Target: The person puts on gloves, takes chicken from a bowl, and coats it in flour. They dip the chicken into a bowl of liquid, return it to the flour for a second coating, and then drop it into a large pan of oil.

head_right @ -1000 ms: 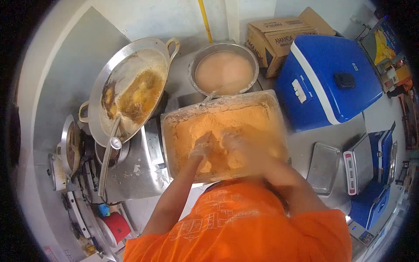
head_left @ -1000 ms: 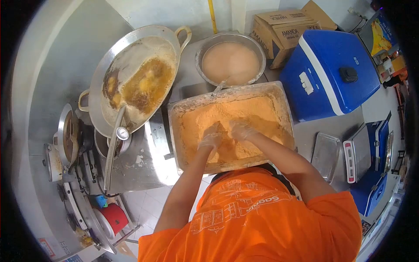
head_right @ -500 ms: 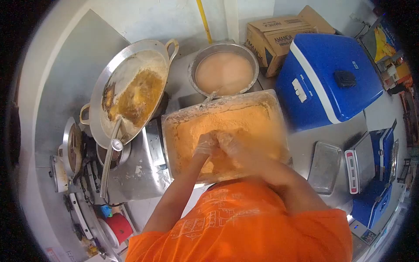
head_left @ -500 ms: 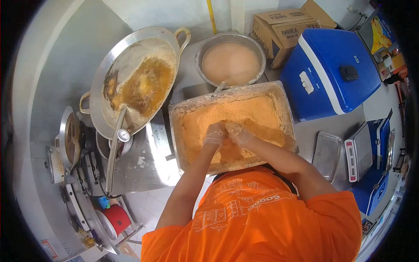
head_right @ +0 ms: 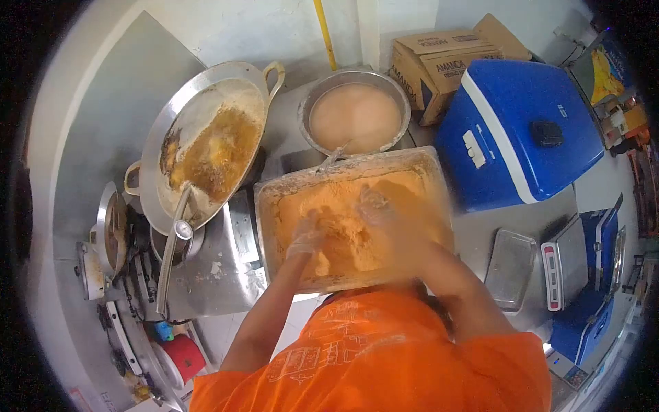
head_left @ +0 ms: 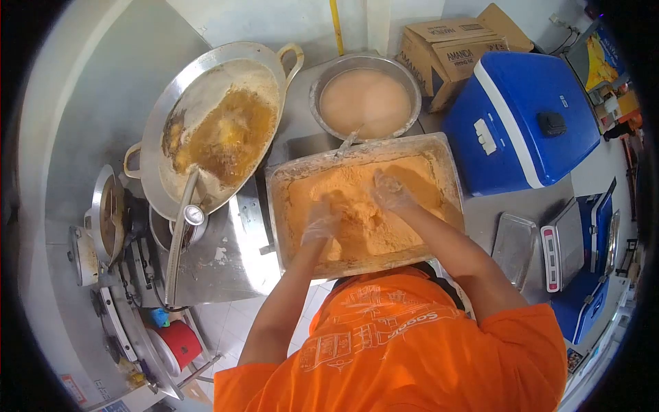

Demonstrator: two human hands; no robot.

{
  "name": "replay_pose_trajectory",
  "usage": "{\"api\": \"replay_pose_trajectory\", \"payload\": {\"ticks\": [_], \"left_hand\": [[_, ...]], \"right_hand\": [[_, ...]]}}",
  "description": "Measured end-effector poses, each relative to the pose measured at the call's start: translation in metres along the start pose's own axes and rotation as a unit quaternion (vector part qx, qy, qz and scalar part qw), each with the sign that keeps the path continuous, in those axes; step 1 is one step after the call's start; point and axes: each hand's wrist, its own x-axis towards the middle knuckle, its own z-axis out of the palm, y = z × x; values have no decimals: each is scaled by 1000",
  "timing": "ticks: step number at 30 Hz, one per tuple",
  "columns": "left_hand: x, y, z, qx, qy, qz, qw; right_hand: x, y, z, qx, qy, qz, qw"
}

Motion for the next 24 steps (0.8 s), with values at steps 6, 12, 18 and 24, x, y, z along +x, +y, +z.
{"api": "replay_pose_trajectory", "payload": {"ticks": [6,12,18,24], "left_hand": [[52,-39,48,-69,36,87,993],[-3,31,-1,-75,-165,44,982],[-39,79,-87,-224,-130,-66,964],[-6,13,33,100,-84,216,968]], "right_hand": [[19,-7,-2,110,-80,-4,991],[-7,-15,23,-10,-263,6,965],[-8,-30,24,117,-243,96,958],[-29,-44,14,230,-119,109,960]]}}
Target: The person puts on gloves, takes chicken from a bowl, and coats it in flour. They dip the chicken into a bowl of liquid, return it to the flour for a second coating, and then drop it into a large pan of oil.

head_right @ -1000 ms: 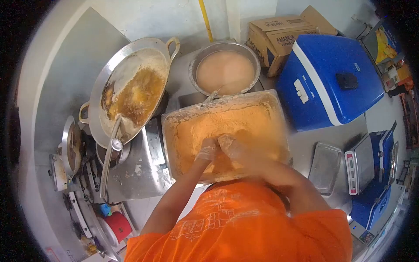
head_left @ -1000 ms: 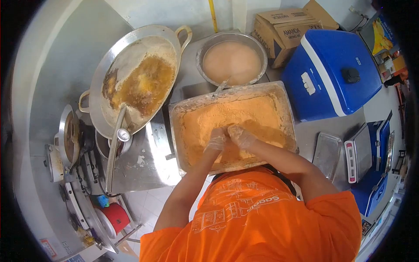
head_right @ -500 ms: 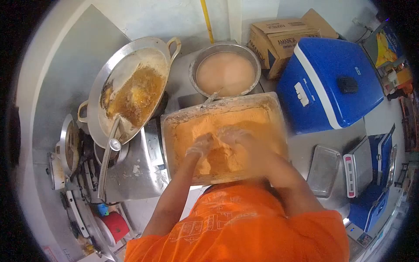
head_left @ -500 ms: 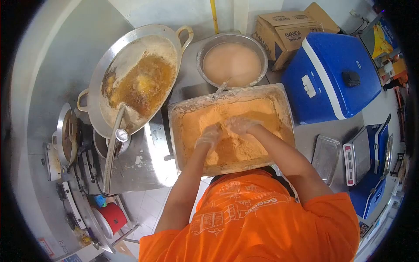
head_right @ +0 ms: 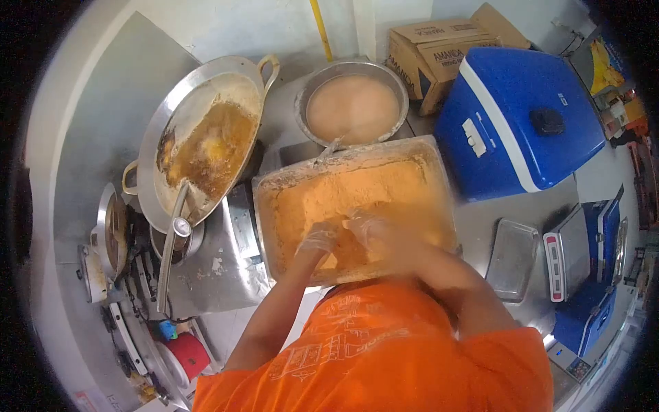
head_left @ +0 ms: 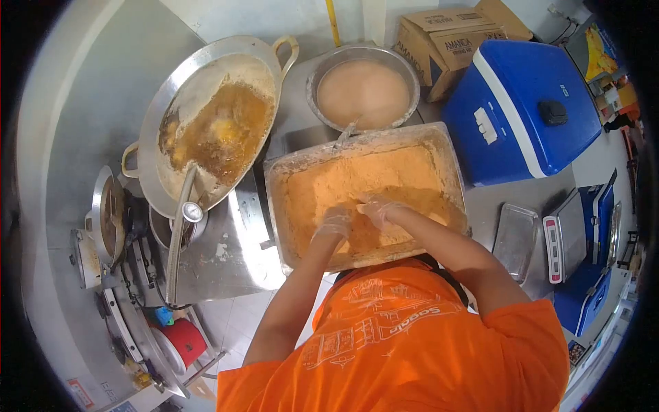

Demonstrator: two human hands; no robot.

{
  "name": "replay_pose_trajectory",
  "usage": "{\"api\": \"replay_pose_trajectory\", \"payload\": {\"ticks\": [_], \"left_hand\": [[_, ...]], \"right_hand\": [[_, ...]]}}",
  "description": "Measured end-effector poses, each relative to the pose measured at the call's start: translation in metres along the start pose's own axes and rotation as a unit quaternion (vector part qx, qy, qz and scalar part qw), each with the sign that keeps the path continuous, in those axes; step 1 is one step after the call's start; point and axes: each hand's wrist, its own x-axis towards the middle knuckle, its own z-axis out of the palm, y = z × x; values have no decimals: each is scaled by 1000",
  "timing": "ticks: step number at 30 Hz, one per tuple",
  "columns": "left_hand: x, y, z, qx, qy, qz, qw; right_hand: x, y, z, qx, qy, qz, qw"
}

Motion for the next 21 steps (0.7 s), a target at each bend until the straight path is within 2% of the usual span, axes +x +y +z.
{"api": "replay_pose_trajectory", "payload": {"ticks": [1,3,4,7,9,11,13,16,18,20,21], "left_hand": [[0,0,12,-4,-12,-35,999],[8,-1,22,-10,-28,-106,994],[11,-3,11,-5,-16,-93,996],[19,-11,-6,9,0,-68,998],[21,-11,-7,15,-8,-75,997],[2,4,-29,-107,23,-97,989],[-11,8,-25,-179,56,-119,975],[-4,0,-19,-198,92,-152,964],[-17,-13,-40,-201,73,-191,958],[-2,-49,-27,-142,113,-297,937],[12,-62,-17,-124,139,-309,933]], "right_hand": [[-5,-5,3,21,-25,-38,999],[23,6,39,-160,39,-21,986],[30,3,45,-248,74,-13,966],[42,0,22,-121,63,8,991],[26,4,28,-246,116,-92,958],[26,8,29,-254,120,-119,952],[23,2,27,-145,66,-69,985],[17,-22,-19,-274,-77,-87,955],[22,-26,-41,-301,-32,-70,951],[33,-26,-44,-225,122,3,967],[40,-29,-43,-187,185,25,964]]}}
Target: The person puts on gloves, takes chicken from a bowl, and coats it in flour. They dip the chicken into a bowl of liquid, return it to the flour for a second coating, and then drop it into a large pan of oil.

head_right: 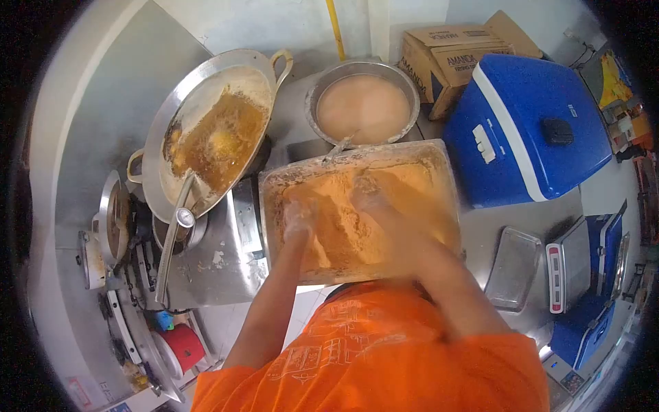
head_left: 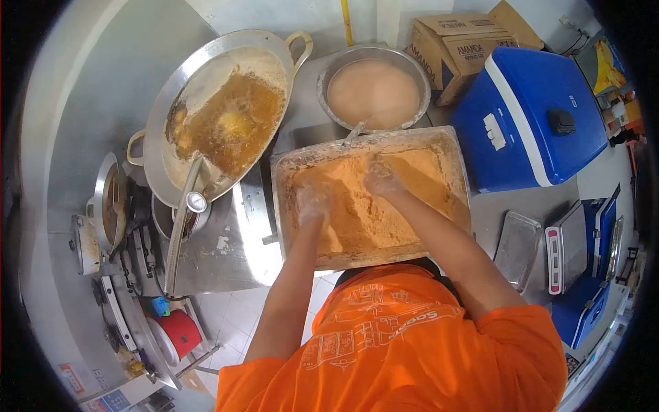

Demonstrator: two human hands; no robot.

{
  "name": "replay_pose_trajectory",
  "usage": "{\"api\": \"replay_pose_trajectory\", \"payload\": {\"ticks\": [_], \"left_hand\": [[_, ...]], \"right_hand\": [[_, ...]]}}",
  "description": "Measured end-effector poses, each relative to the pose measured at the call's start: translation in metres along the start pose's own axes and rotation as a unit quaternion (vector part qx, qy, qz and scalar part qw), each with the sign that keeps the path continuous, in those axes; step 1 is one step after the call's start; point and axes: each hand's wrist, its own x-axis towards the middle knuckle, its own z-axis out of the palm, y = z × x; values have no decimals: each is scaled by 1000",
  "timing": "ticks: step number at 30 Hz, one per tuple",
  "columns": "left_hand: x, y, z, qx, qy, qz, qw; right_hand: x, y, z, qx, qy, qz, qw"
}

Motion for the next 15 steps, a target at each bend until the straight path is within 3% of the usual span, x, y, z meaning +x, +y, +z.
{"api": "replay_pose_trajectory", "payload": {"ticks": [1,3,6,7,8,10,12,14,15], "left_hand": [[17,-5,11,9,31,-8,999],[37,-9,27,-5,83,51,995],[9,21,-1,-209,-104,60,971],[3,20,0,-134,-148,119,973],[-3,18,-1,-59,-189,177,964],[-16,24,-6,16,-241,186,952],[-46,42,-15,12,-270,84,959],[-44,22,19,29,-148,196,969],[-40,22,23,1,-128,190,973]], "right_hand": [[6,-7,7,22,32,18,999],[13,-13,19,32,-39,-47,998],[32,0,33,2,-188,-170,967],[32,5,33,-15,-246,-216,945],[26,13,33,-137,-273,-269,913],[-15,7,-4,-372,-309,-359,799],[-54,33,45,-89,-152,-302,937],[-46,44,80,4,-46,-246,968],[-31,37,92,-49,-30,-234,971]]}}
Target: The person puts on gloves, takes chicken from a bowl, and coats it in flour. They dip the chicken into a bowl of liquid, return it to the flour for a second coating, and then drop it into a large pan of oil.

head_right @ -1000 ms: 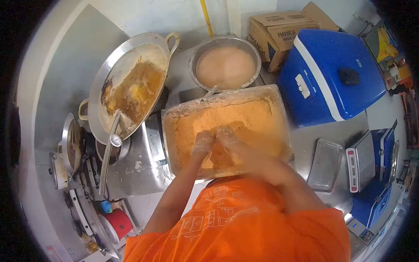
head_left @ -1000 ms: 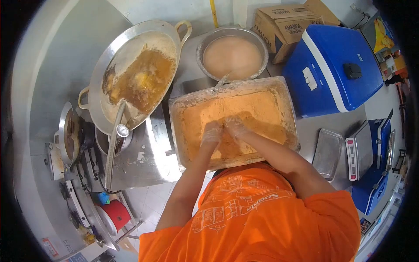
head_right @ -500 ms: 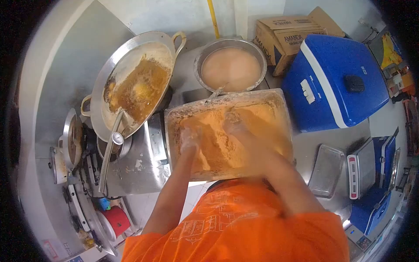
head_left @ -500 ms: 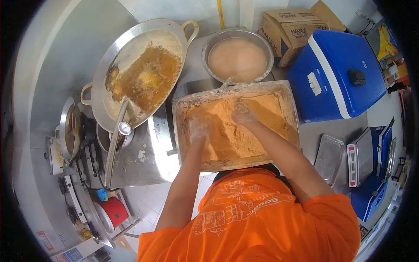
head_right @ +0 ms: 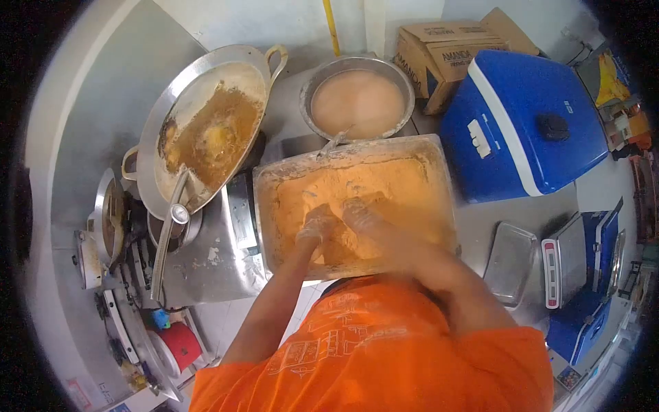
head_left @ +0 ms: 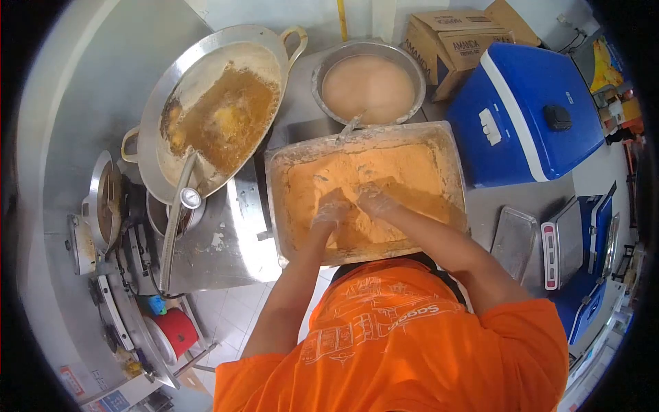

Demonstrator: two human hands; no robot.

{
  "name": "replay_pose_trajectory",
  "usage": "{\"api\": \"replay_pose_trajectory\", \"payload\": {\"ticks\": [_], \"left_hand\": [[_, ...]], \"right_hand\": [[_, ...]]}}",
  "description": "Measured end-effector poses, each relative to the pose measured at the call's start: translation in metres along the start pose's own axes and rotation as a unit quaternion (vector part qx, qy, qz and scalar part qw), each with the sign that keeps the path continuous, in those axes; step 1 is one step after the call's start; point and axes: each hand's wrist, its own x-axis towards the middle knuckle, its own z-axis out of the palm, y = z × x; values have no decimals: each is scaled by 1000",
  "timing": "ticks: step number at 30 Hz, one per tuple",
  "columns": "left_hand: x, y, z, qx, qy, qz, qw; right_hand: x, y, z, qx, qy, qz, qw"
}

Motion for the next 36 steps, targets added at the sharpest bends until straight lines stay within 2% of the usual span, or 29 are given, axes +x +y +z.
{"api": "replay_pose_trajectory", "payload": {"ticks": [1,3,6,9,12,13,15,16,17,19,21,24,27,29,31,33,34,35,36], "left_hand": [[2,2,-1,-24,25,-2,999],[10,12,-11,-170,3,-121,978],[-13,46,-34,2,21,0,1000],[1,37,-15,51,-33,-19,998],[4,33,-15,-6,16,48,999],[15,24,-1,-6,28,56,998],[36,-3,39,-11,48,68,996],[25,9,23,-37,33,-9,999],[7,35,-12,-61,17,-83,994],[0,43,-22,-33,20,-84,996],[16,20,1,72,66,66,993],[32,7,13,-63,97,-13,993],[17,32,-27,22,23,57,998],[9,48,-33,67,-22,53,996],[11,42,-13,87,-41,28,995],[37,18,15,82,-16,-17,996],[34,21,7,48,-4,-7,999],[25,29,-9,14,6,3,1000],[17,37,-23,-20,17,12,1000]], "right_hand": [[8,-9,-2,-52,0,16,999],[7,-25,-24,-10,-38,36,999],[-9,-39,-29,31,-39,21,999],[-18,-44,-40,28,-24,6,999],[-18,-36,-68,52,23,3,998],[-18,-29,-73,66,46,3,997],[-18,-16,-66,28,20,-6,999],[-17,-12,-61,8,6,-10,1000],[-18,-21,-64,52,21,34,998],[-27,-49,-74,141,48,127,981],[-18,-41,-59,112,47,94,988],[-1,-12,-17,67,42,45,996],[-9,-20,-40,57,14,52,997],[-23,-26,-47,77,14,62,995],[-39,-29,-38,110,45,60,991],[-27,-11,-35,248,80,9,966],[-20,3,-27,314,96,-18,944],[-15,24,-3,241,94,-23,966],[-16,30,-10,163,82,-27,983]]}}
